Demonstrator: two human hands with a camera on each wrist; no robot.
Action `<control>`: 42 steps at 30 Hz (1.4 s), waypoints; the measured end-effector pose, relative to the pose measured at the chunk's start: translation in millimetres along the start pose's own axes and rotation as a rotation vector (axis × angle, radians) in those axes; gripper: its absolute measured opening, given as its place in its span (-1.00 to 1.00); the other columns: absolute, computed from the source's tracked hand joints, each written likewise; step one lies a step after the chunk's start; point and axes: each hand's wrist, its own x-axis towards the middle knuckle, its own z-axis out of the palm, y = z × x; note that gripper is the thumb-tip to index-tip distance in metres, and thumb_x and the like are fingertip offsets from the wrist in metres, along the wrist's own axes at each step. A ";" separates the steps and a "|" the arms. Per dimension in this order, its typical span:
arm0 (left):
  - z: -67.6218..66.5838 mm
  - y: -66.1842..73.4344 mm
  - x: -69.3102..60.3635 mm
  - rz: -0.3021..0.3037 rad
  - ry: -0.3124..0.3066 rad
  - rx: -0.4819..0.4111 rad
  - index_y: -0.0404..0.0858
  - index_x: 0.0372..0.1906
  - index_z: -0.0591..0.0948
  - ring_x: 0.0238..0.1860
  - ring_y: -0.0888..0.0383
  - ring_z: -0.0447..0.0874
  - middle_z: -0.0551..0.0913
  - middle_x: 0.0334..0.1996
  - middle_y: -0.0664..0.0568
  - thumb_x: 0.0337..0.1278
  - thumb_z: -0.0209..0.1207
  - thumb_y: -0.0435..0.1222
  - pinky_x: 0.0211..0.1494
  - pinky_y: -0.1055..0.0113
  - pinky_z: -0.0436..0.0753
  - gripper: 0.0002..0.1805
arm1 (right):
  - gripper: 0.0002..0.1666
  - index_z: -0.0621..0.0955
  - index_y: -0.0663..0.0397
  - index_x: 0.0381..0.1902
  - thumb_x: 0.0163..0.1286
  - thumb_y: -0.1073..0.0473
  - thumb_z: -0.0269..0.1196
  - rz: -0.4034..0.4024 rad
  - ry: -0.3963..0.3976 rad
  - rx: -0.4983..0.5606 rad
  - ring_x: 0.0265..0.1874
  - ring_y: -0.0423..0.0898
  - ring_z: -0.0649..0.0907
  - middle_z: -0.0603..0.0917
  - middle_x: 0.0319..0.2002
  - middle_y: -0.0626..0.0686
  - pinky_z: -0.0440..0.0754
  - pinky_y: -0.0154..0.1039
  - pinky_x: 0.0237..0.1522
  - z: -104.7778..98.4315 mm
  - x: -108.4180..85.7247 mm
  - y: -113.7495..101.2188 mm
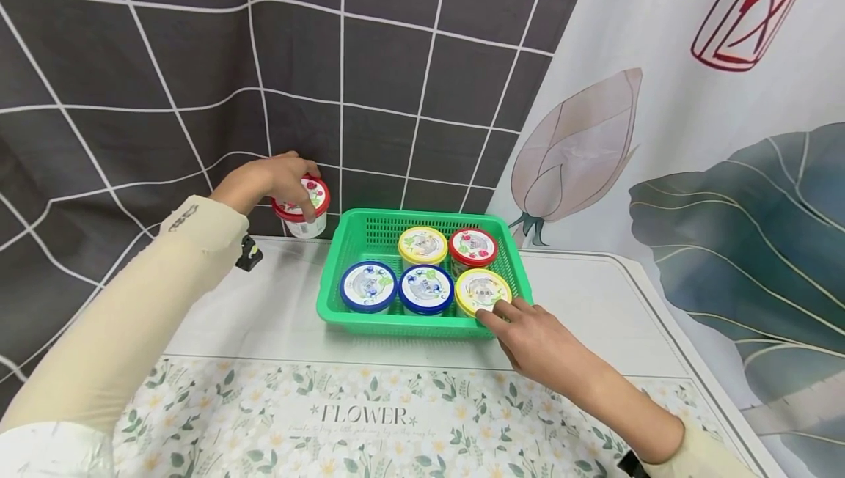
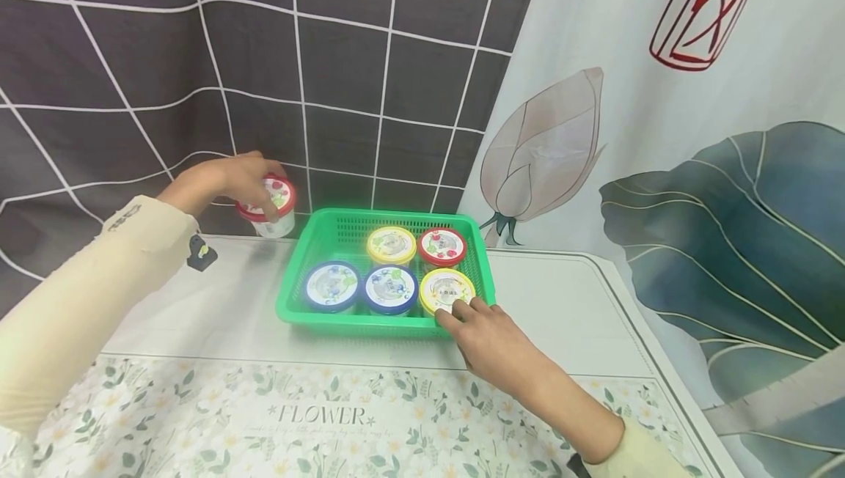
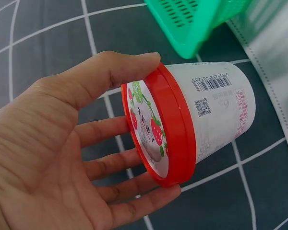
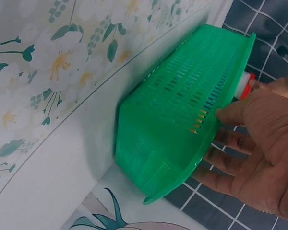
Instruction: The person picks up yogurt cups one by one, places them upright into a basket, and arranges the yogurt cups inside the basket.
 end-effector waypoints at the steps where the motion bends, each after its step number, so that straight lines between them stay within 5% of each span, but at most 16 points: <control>1: -2.5 1.5 -0.8 0.003 -0.001 0.005 -0.37 0.62 0.43 0.44 -0.42 0.43 0.40 0.48 -0.44 -0.01 0.61 -0.14 0.34 -0.23 0.80 0.06 | -0.49 0.71 0.02 0.23 0.36 0.36 0.55 0.000 0.000 0.001 -0.26 -0.04 0.60 0.74 -0.11 0.04 0.72 -0.17 -0.32 0.0 0.0 -0.1; 10: -20.9 15.2 -6.6 0.035 0.000 0.049 -0.34 0.64 0.42 0.46 -0.40 0.39 0.38 0.51 -0.43 0.01 0.59 -0.13 0.38 -0.25 0.77 0.06 | -0.49 0.72 0.02 0.23 0.36 0.35 0.56 -0.005 0.013 -0.022 -0.26 -0.04 0.60 0.73 -0.12 0.04 0.71 -0.17 -0.33 -0.8 0.5 -0.2; 18: -19.3 46.2 -10.8 0.097 0.021 0.075 -0.27 0.66 0.43 0.47 -0.35 0.43 0.42 0.51 -0.38 0.02 0.61 -0.12 0.41 -0.21 0.76 0.06 | -0.48 0.72 0.01 0.25 0.36 0.33 0.57 -0.006 0.019 -0.034 -0.25 -0.05 0.61 0.73 -0.11 0.03 0.72 -0.16 -0.32 -1.0 0.6 -0.4; 31: 0.1 83.4 5.3 0.153 0.002 0.046 -0.19 0.66 0.47 0.51 -0.27 0.45 0.44 0.52 -0.29 0.05 0.62 -0.16 0.45 -0.17 0.75 0.02 | -0.50 0.73 0.01 0.22 0.35 0.34 0.57 -0.007 0.037 -0.043 -0.26 -0.03 0.61 0.73 -0.13 0.04 0.71 -0.17 -0.35 1.4 -1.8 -0.7; 42: 26.6 94.2 17.7 0.148 -0.038 0.061 -0.15 0.65 0.49 0.52 -0.24 0.49 0.44 0.55 -0.27 0.05 0.65 -0.15 0.45 -0.16 0.76 0.01 | -0.50 0.74 0.01 0.21 0.34 0.34 0.57 -0.012 0.057 -0.040 -0.25 -0.03 0.63 0.74 -0.15 0.03 0.74 -0.15 -0.34 3.5 -1.1 -0.5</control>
